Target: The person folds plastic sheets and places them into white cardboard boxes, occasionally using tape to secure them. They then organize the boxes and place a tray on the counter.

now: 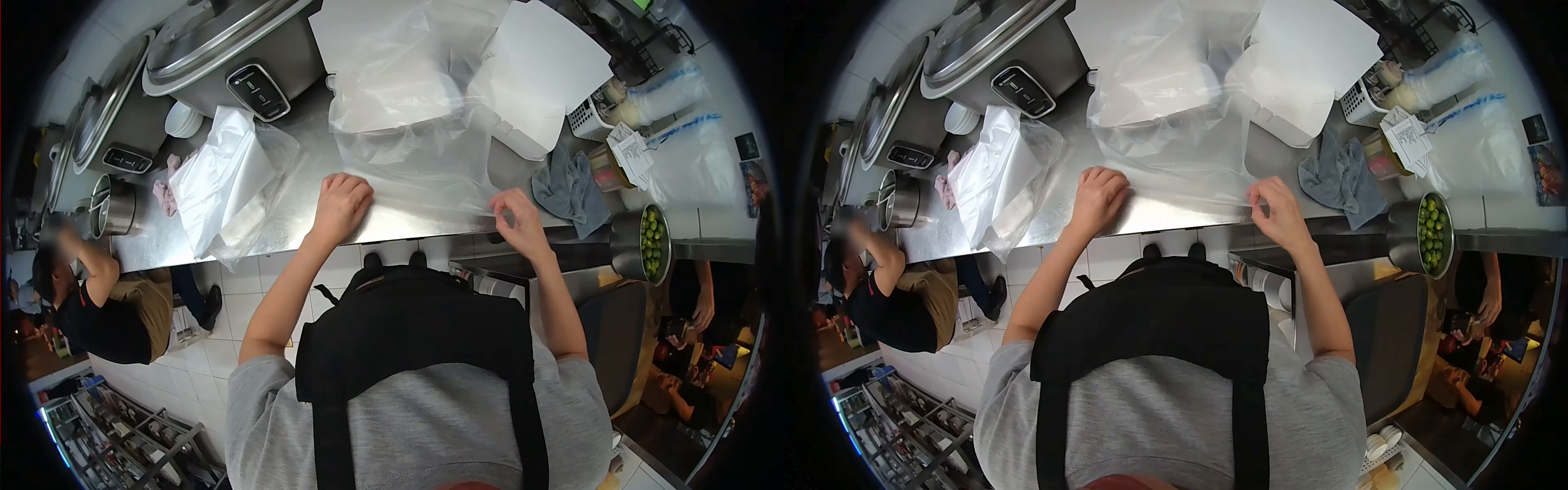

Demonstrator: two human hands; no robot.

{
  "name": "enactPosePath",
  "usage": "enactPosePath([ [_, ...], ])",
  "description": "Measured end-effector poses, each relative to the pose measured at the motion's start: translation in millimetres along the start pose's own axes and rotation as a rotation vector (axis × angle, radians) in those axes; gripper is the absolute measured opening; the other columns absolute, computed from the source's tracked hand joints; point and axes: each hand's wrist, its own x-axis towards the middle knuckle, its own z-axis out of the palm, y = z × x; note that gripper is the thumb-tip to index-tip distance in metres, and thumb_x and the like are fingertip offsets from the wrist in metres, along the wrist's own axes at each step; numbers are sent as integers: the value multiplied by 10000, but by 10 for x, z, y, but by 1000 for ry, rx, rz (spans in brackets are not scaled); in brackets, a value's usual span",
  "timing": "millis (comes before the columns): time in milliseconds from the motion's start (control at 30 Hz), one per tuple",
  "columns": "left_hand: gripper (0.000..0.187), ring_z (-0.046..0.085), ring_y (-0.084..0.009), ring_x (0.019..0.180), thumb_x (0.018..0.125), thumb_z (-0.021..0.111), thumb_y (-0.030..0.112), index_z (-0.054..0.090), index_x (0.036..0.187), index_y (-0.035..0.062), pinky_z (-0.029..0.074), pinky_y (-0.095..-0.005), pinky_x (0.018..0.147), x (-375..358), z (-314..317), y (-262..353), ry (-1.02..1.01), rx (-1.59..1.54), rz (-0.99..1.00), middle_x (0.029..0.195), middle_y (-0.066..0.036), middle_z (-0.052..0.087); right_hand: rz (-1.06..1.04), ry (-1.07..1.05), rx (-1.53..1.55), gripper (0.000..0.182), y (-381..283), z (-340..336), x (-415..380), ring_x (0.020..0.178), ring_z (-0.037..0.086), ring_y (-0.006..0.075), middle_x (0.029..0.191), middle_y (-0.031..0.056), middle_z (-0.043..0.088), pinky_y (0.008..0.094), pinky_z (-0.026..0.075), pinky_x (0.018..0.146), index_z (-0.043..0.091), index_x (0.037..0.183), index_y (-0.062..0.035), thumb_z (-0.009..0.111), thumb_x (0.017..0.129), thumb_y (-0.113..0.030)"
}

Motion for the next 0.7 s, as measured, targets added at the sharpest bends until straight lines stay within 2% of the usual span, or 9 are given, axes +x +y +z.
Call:
enactPosePath([
  [67, 97, 537, -213, 881, 733, 636, 111, 569, 799, 88, 376, -375, 836, -121, -133, 99, -29, -7, 42, 868, -19, 585, 50, -23, 12, 129, 34, 60, -116, 856, 543, 266, 861, 92, 592, 325, 432, 760, 484, 753, -23, 534, 665, 57],
  [200, 98, 543, -198, 856, 736, 643, 108, 570, 798, 92, 377, -373, 832, -495, -199, 321, -141, -27, -31, 843, -13, 583, 147, -93, 63, 128, 89, 129, -428, 839, 539, 286, 810, 108, 562, 355, 432, 741, 548, 800, -15, 554, 684, 41],
  [267, 98, 543, -195, 853, 737, 645, 103, 571, 798, 92, 377, -370, 831, -649, -205, 426, -155, -39, -68, 842, -12, 583, 262, -53, 38, 121, 100, 155, -584, 826, 542, 274, 796, 108, 561, 351, 430, 750, 578, 814, -14, 580, 699, 24],
  [400, 96, 544, -196, 846, 738, 647, 87, 572, 797, 87, 377, -361, 830, -887, -264, 620, -232, -69, -133, 844, -10, 585, 220, -108, 77, 82, 36, 45, -639, 823, 542, 268, 809, 98, 563, 341, 427, 764, 577, 778, -13, 599, 704, 16],
  [467, 105, 539, -203, 858, 735, 648, 85, 573, 808, 86, 370, -354, 840, -932, -348, 678, -322, -120, -152, 857, -11, 587, 130, -300, 23, 67, 92, -45, -680, 816, 541, 264, 828, 84, 575, 335, 424, 783, 576, 758, -12, 602, 708, 23],
  [567, 96, 555, -238, 829, 725, 641, 56, 580, 795, 79, 403, -353, 813, -835, -553, 713, -438, -255, -239, 824, -37, 596, 121, -317, 140, 64, -36, -213, -546, 816, 549, 222, 837, 68, 590, 309, 430, 766, 572, 742, -14, 615, 706, 18],
  [700, 74, 594, -217, 784, 732, 632, 41, 597, 794, 63, 445, -340, 776, -568, -636, 463, -361, -486, -335, 799, -55, 618, 153, -221, 343, 47, 176, -231, -302, 793, 555, 167, 873, 54, 610, 278, 437, 727, 568, 743, -20, 611, 745, 1],
])
